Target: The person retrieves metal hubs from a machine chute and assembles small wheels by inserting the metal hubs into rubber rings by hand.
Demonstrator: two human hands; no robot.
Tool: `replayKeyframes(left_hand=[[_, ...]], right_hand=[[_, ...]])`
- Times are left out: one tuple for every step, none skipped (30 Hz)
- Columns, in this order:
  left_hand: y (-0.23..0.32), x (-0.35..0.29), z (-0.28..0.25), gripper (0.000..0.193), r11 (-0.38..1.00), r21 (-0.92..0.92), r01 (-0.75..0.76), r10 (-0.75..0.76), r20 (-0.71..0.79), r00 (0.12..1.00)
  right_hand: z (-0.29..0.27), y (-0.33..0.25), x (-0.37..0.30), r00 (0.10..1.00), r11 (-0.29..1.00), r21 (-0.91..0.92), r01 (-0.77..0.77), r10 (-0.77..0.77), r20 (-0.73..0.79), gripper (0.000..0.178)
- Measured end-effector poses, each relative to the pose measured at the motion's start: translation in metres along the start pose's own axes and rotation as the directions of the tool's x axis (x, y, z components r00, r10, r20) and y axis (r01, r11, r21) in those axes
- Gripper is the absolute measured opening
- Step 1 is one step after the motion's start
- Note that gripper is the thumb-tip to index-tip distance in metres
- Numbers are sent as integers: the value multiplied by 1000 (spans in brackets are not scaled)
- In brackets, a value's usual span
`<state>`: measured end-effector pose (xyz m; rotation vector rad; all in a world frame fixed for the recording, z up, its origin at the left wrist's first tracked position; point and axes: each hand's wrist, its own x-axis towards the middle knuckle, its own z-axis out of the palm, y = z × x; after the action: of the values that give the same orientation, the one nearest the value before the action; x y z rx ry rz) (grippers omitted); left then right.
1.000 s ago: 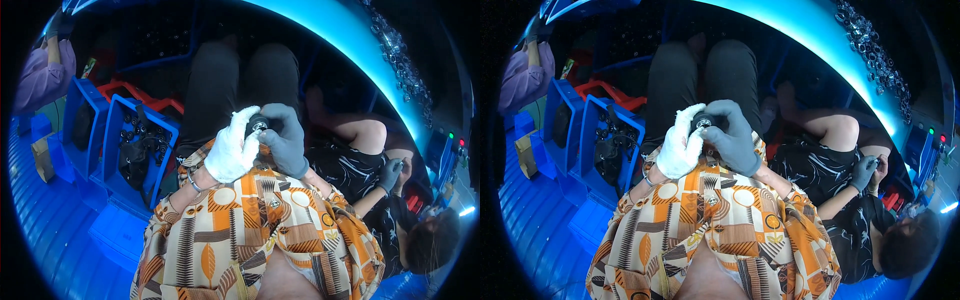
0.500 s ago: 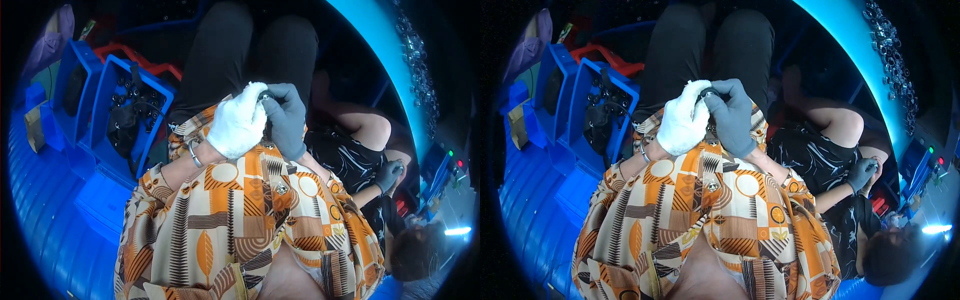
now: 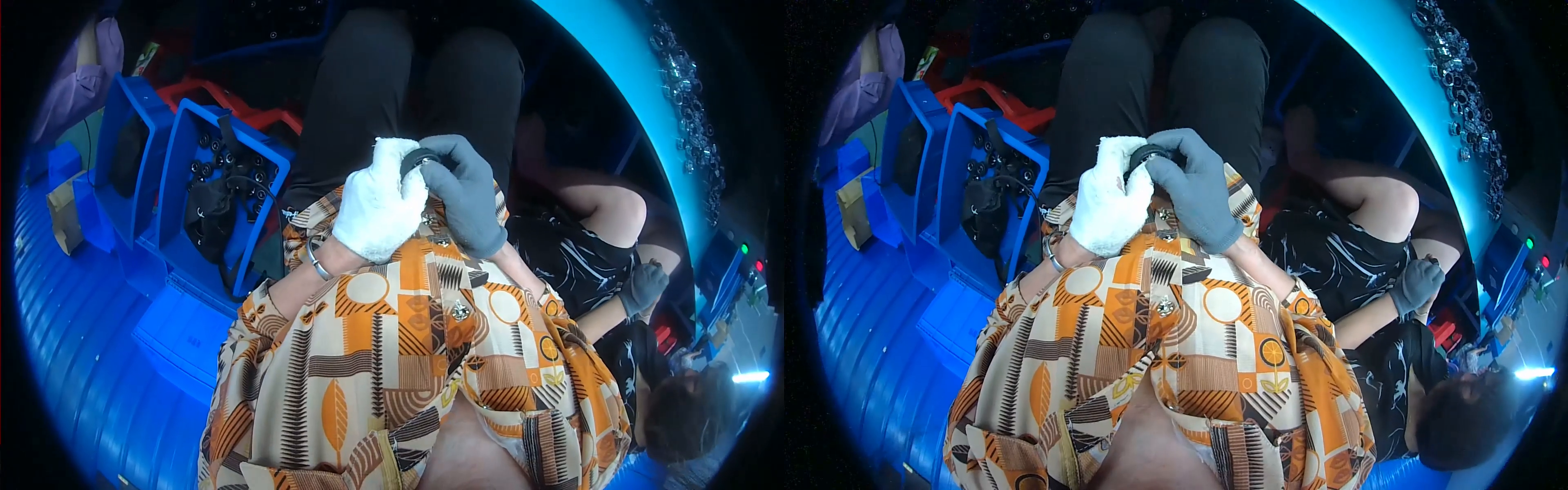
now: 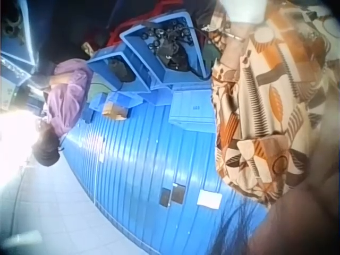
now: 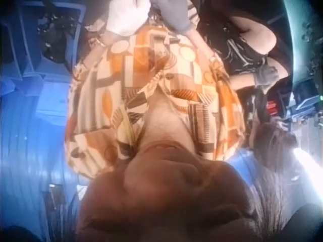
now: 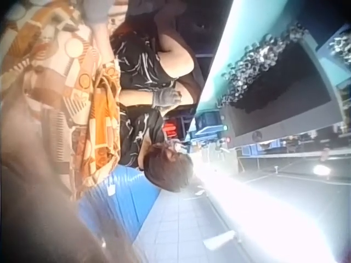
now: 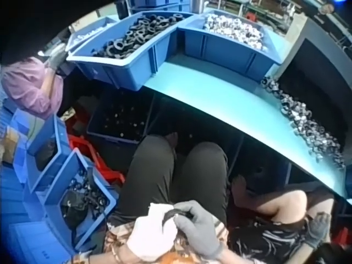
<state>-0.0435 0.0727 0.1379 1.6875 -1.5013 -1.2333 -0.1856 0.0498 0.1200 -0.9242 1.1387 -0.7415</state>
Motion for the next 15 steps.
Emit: replayKeyframes(left_hand=[[-1,-1,0,28,999,-28,25,-24,12,1000],[-1,-1,1,28,999,-28,37,-36,30,999],[-2,-1,2,28,999,-32,-43,44,18,999],[-2,-1,3,28,992,-28,-121,121,0,993],[-2,-1,4,28,991,-37,-125,126,12,992],[-2,0,5,27,992,-58,-108,110,31,993],[-2,0,5,27,993,-78,-91,95,39,995],[-1,1,6,27,992,-83,-96,101,54,993],[0,3,5,25,991,-116,-69,76,58,995],[1,4,3,24,991,-136,-15,25,65,998],[2,5,1,24,988,-144,-45,55,65,996],[3,6,-2,22,976,-194,101,-75,135,988],[4,6,-5,21,941,-232,248,-201,209,957],[4,6,-8,20,910,-247,331,-264,270,926],[4,6,-10,20,912,-244,330,-262,273,926]], right_hand=[[-1,1,-1,999,999,10,52,-52,-5,19],[-1,3,-1,994,994,18,108,-108,-1,16],[-2,4,-3,995,994,21,103,-102,-12,16],[-3,5,-4,978,977,-58,206,-208,-32,15],[-4,6,-5,949,942,-141,304,-313,-45,15],[-4,7,-5,949,942,-144,302,-312,-52,15],[-4,7,-6,940,934,-160,320,-334,-69,16],[-4,7,-6,934,926,-180,331,-348,-76,18],[-5,7,-6,927,921,-180,345,-364,-89,18],[-5,6,-7,959,958,-120,261,-272,-81,18],[-5,5,-7,982,983,-57,173,-176,-64,19],[-4,4,-7,993,995,30,94,-92,-69,21],[-4,3,-8,993,994,33,100,-97,-71,21],[-4,2,-8,993,994,52,99,-95,-69,20],[-4,1,-9,994,993,70,93,-88,-68,19]])
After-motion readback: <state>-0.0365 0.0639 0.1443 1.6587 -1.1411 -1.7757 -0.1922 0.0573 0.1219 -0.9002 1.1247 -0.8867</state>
